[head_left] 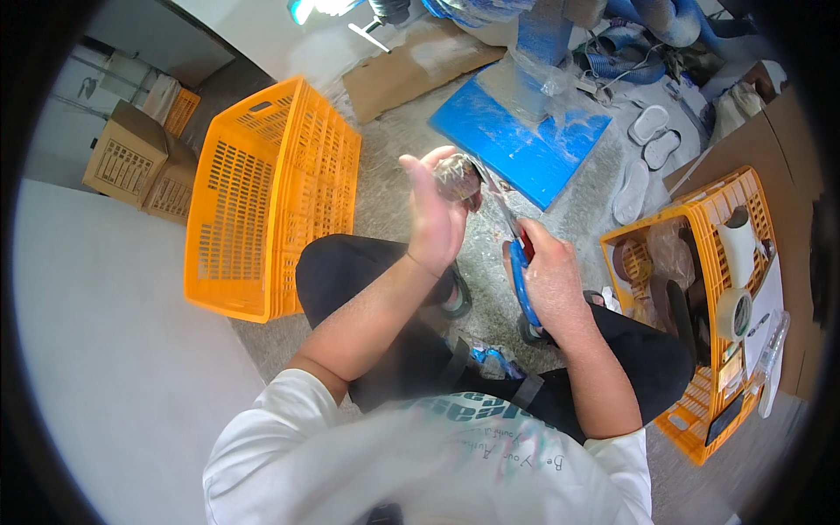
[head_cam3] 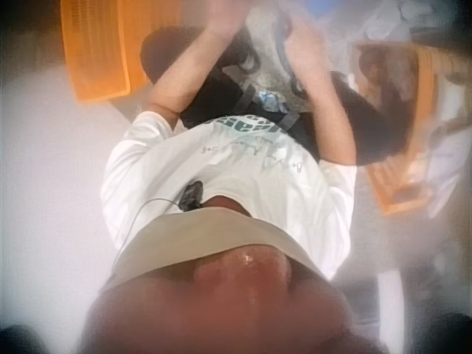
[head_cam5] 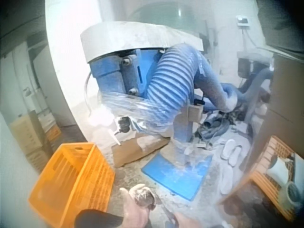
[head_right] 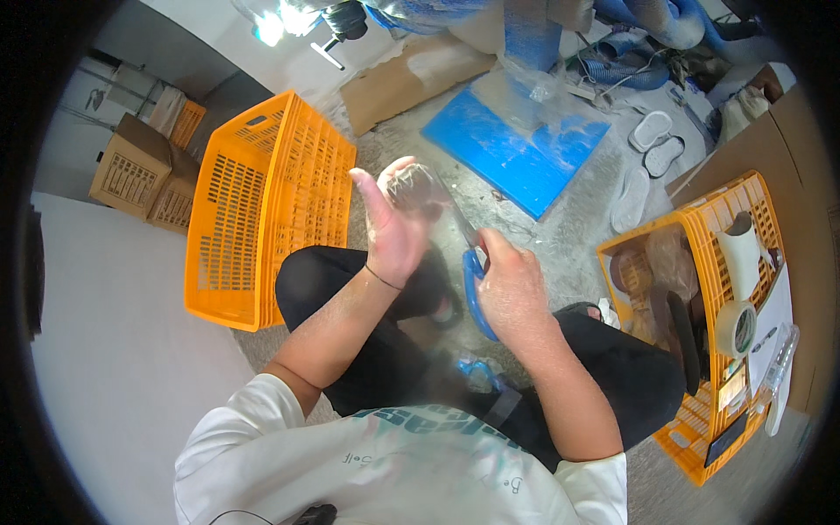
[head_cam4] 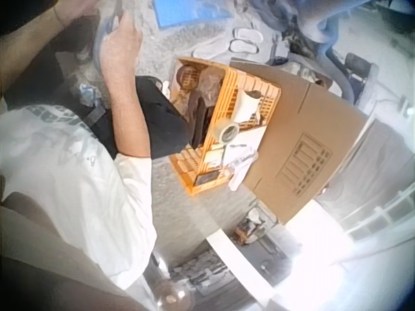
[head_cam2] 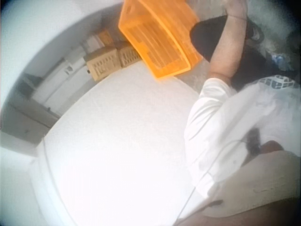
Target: The person first sorts a stack of paper receipts into a black bag, then sits on the floor and uses scissors to cut a plastic bottle into smaller pieces.
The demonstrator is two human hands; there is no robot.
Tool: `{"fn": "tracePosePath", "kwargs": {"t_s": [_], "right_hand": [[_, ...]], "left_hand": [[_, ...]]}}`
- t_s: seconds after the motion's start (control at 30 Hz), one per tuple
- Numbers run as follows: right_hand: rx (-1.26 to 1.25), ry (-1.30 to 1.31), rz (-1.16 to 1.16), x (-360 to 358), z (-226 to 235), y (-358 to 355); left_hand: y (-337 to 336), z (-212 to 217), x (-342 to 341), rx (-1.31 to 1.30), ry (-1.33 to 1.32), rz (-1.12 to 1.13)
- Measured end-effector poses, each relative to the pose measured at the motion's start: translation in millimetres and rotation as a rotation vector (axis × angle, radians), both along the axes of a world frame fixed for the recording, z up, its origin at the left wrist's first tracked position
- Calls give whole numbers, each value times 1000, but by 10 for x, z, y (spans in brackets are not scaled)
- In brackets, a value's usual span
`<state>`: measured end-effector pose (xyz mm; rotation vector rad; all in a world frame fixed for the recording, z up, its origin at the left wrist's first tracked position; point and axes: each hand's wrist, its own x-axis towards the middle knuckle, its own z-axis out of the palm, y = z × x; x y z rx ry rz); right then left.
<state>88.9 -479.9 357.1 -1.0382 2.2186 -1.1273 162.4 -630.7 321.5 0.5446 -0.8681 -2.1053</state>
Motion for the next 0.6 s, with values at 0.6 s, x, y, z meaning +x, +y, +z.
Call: {"fn": "tracePosePath", "kwargs": {"t_s": [0.6], "right_hand": [[7, 99, 145, 74, -81, -19]], "left_hand": [[63, -75, 56, -305, -15, 149]]}}
